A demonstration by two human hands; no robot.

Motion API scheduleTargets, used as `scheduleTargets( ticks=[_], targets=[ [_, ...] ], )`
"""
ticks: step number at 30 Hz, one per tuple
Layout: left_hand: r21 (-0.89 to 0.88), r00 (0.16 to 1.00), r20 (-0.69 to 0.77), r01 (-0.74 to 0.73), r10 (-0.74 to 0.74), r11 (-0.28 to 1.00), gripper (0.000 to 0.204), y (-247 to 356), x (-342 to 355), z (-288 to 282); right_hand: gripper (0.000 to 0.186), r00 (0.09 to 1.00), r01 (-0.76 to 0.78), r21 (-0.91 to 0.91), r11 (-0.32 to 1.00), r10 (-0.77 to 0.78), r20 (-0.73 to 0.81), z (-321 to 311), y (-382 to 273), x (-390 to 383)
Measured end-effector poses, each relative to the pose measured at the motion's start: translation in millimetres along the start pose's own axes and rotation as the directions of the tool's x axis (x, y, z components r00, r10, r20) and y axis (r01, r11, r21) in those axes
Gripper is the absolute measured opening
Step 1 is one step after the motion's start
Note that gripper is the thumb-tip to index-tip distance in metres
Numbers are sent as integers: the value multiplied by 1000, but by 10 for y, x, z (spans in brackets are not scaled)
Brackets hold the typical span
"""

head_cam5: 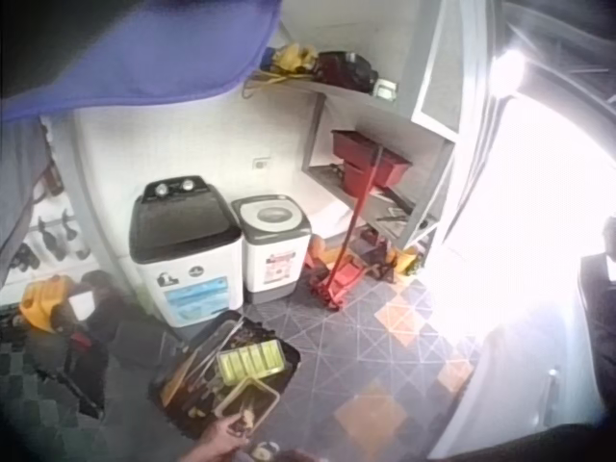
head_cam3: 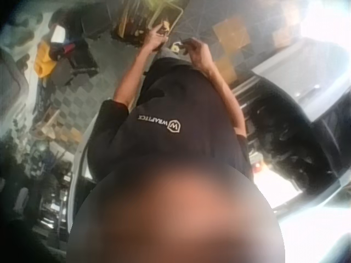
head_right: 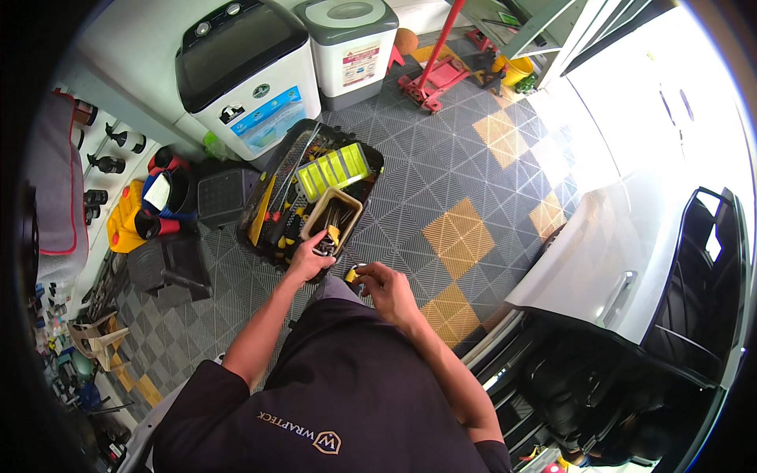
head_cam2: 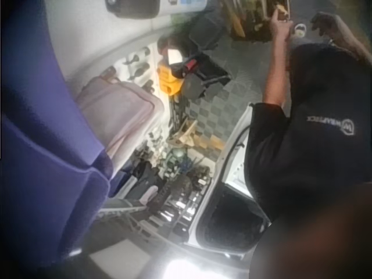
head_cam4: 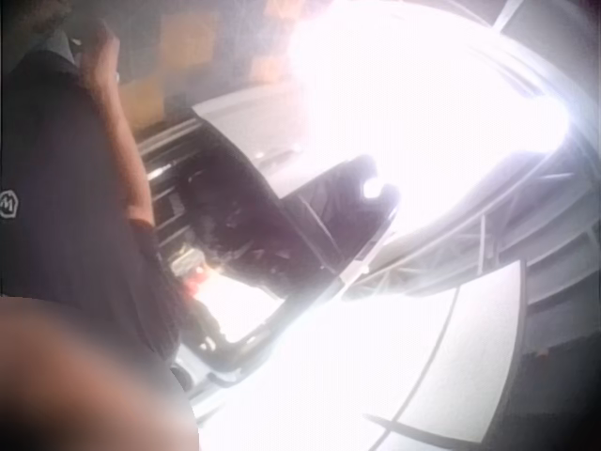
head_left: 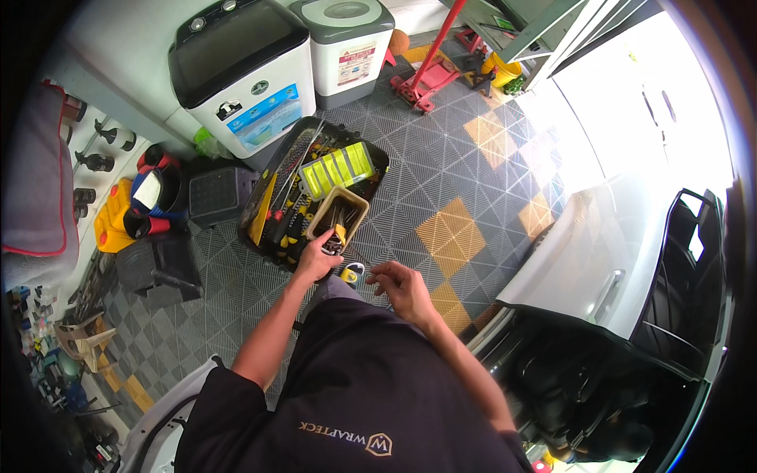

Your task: The person installs a car door panel by aligning it with the door frame, securing it with clips, and fastening screws with a screwdriver. The person repeatedly checks fitment and adjusts the panel while working on the interior of a white car door in a garage.

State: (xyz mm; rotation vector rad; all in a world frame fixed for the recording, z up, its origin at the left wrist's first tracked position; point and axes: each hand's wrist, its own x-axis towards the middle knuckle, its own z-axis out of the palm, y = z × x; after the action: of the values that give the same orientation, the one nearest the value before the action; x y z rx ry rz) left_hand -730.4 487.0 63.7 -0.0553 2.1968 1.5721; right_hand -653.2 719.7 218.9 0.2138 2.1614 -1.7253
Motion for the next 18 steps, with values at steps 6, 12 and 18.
scheduleTargets(
  ticks=[6,12,18],
  targets=[
    [-57,993,38,114,-112,992,67,-41,66,40,23,1000,4,-14,1000,-4,-22,5,-1,-6],
    [-28,994,32,108,-107,994,65,-195,121,63,22,999,-11,2,1000,11,-37,61,16,-12],
    [-256,971,80,240,-227,936,49,-33,78,49,22,999,-16,16,1000,16,-34,79,26,-50]
  ],
)
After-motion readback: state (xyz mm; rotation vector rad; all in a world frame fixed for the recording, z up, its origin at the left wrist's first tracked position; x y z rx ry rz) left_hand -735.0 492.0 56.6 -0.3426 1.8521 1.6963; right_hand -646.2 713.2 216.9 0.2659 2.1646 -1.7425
